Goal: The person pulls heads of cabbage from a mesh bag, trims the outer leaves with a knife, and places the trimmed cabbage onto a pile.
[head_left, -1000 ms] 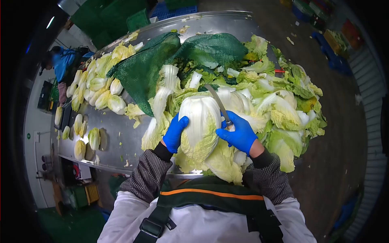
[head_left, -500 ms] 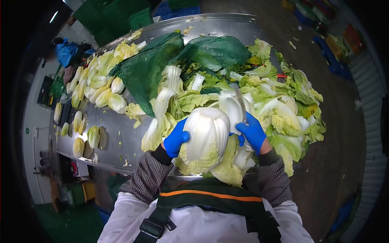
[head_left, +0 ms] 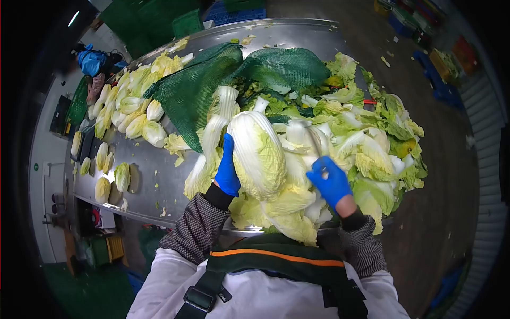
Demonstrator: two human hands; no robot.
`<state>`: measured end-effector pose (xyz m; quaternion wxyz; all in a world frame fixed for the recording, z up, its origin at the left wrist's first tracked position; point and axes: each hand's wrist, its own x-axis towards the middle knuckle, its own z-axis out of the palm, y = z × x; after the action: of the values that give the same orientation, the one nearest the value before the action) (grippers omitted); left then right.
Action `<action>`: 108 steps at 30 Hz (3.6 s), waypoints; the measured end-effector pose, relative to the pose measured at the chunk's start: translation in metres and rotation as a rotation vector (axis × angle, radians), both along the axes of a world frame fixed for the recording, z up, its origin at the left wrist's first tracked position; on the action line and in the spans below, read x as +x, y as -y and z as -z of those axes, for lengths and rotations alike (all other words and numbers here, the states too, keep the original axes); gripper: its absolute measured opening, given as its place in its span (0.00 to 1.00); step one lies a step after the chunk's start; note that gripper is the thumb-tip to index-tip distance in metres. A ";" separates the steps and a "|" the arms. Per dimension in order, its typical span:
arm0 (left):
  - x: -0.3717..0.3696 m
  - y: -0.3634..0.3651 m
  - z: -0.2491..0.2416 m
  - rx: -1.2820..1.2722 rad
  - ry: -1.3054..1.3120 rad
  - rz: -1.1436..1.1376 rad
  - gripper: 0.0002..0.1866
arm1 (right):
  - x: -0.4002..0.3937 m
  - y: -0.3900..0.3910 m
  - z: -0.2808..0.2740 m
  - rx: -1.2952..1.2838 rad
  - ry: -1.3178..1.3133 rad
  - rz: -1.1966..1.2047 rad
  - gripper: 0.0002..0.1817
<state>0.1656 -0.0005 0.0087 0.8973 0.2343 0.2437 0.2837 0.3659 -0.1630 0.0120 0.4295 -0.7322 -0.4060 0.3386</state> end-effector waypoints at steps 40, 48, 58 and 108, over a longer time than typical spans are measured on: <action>0.034 0.047 0.011 0.868 -0.415 -0.088 0.58 | -0.017 -0.021 0.019 0.108 -0.207 0.051 0.24; 0.027 0.034 0.007 0.943 -0.464 0.016 0.56 | -0.024 -0.021 0.002 0.002 0.227 0.103 0.20; 0.003 0.020 0.013 0.408 -0.170 0.314 0.48 | 0.033 -0.019 0.026 0.125 -0.017 0.138 0.13; 0.019 0.037 -0.010 0.146 -0.078 0.281 0.38 | 0.009 -0.018 0.001 0.189 -0.585 -0.061 0.32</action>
<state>0.1848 -0.0376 0.0192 0.8987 0.3413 0.2218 0.1631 0.3751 -0.1448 0.0110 0.5840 -0.5482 -0.3165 0.5083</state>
